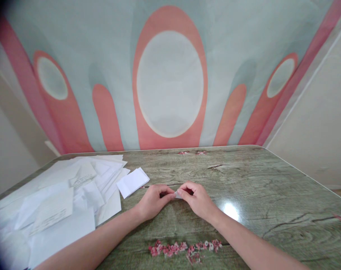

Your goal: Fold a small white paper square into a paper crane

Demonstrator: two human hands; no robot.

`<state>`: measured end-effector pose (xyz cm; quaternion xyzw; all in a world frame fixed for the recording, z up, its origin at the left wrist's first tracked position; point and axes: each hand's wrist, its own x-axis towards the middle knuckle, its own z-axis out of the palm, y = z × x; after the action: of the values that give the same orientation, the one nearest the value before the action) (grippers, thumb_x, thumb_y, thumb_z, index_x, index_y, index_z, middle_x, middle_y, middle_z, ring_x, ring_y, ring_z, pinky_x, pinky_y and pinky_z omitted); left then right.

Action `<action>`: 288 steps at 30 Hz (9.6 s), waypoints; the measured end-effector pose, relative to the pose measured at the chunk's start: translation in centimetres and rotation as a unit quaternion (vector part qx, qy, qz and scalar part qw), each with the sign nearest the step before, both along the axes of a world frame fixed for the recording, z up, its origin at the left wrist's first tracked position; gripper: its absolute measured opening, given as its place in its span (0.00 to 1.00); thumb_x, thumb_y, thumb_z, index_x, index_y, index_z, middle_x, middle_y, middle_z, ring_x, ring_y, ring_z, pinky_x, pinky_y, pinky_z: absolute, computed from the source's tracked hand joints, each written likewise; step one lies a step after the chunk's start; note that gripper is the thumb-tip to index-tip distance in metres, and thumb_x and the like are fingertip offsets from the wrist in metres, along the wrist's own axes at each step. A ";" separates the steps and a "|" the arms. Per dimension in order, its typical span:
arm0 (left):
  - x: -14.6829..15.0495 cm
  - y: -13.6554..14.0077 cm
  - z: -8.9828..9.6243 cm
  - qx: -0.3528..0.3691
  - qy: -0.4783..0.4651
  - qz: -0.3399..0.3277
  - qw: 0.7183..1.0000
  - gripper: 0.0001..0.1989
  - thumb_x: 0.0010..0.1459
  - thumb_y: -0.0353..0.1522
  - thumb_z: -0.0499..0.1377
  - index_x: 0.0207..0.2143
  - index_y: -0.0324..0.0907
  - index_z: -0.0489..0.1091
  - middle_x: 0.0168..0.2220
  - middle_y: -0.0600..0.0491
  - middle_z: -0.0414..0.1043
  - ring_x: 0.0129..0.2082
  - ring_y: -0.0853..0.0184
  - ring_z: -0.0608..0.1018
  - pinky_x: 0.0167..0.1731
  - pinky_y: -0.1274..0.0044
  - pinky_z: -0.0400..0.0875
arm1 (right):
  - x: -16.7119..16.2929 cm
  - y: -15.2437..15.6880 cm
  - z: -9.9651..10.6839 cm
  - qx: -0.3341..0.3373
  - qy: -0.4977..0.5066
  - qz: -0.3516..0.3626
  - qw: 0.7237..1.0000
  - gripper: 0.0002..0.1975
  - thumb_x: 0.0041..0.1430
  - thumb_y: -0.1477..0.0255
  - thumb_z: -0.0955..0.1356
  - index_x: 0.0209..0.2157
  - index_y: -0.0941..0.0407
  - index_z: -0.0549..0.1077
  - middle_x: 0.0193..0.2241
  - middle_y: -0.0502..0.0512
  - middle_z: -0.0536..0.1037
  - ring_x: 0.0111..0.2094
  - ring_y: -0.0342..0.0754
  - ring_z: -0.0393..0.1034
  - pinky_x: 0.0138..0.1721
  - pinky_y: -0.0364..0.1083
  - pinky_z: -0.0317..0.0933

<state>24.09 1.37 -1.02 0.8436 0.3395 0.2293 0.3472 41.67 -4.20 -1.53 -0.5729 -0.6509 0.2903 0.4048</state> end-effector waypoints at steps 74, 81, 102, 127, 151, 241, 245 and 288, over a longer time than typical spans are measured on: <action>0.1 0.1 0.3 -0.248 -0.224 0.019 0.942 0.14 0.50 0.38 0.61 0.36 0.38 0.76 0.36 0.50 0.78 0.37 0.62 0.77 0.41 0.74 0.69 | -0.9 -0.6 -0.4 0.019 0.085 0.016 0.996 0.09 0.58 0.65 0.62 0.35 0.56 0.68 0.25 0.50 0.70 0.27 0.44 0.64 0.29 0.42 0.60; 0.4 0.3 -0.5 -0.258 -0.249 0.049 0.932 0.11 0.45 0.35 0.65 0.28 0.37 0.71 0.27 0.53 0.76 0.28 0.68 0.76 0.31 0.78 0.68 | -0.8 -0.4 -0.8 0.029 0.086 -0.021 0.996 0.09 0.57 0.66 0.64 0.35 0.56 0.70 0.26 0.51 0.72 0.27 0.44 0.66 0.29 0.43 0.61; 0.0 -0.2 0.0 -0.035 -0.068 0.003 0.997 0.10 0.54 0.32 0.56 0.34 0.43 0.76 0.33 0.53 0.77 0.33 0.65 0.76 0.36 0.76 0.68 | -0.3 -0.1 -0.6 0.044 -0.003 0.001 0.999 0.08 0.56 0.73 0.63 0.33 0.55 0.74 0.29 0.52 0.76 0.32 0.47 0.69 0.36 0.46 0.62; -0.4 0.3 0.1 0.015 -0.036 -0.025 0.999 0.10 0.52 0.32 0.58 0.38 0.45 0.74 0.36 0.55 0.76 0.37 0.67 0.75 0.41 0.78 0.65 | 0.1 0.3 -0.8 0.045 -0.017 0.023 0.999 0.11 0.51 0.77 0.66 0.36 0.54 0.77 0.35 0.54 0.77 0.38 0.48 0.70 0.43 0.47 0.62; 0.1 0.6 -1.0 -0.087 -0.108 0.033 0.990 0.11 0.49 0.32 0.60 0.37 0.38 0.71 0.31 0.52 0.75 0.31 0.68 0.75 0.33 0.79 0.68 | -0.4 -0.2 -0.6 0.013 0.030 0.005 0.999 0.08 0.55 0.69 0.66 0.32 0.55 0.76 0.29 0.51 0.78 0.33 0.48 0.71 0.38 0.45 0.61; 0.4 0.7 -0.8 -0.201 -0.259 0.091 0.940 0.12 0.48 0.33 0.61 0.36 0.37 0.66 0.29 0.52 0.70 0.30 0.68 0.72 0.32 0.78 0.65 | -2.0 -0.8 0.1 -0.035 0.053 0.000 0.998 0.06 0.51 0.69 0.67 0.30 0.58 0.71 0.23 0.49 0.71 0.25 0.43 0.64 0.28 0.41 0.57; 0.4 0.6 -0.8 -0.179 -0.250 0.097 0.947 0.11 0.49 0.33 0.61 0.34 0.38 0.66 0.28 0.53 0.70 0.28 0.70 0.70 0.30 0.79 0.64 | -2.1 -0.6 -0.3 -0.025 0.047 -0.008 0.999 0.07 0.51 0.68 0.67 0.28 0.58 0.71 0.22 0.49 0.71 0.25 0.43 0.63 0.27 0.41 0.57; 0.4 0.7 -0.9 -0.231 -0.259 0.075 0.935 0.14 0.44 0.34 0.65 0.33 0.38 0.67 0.25 0.55 0.72 0.25 0.71 0.72 0.27 0.80 0.64 | -1.5 -0.7 -0.1 -0.007 -0.001 0.025 1.000 0.09 0.58 0.67 0.62 0.28 0.56 0.69 0.23 0.49 0.70 0.26 0.44 0.63 0.29 0.43 0.57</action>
<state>24.45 2.05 -1.92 0.6242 0.3435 0.3802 0.5898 40.16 -4.89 -1.62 -0.5594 -0.6637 0.3045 0.3922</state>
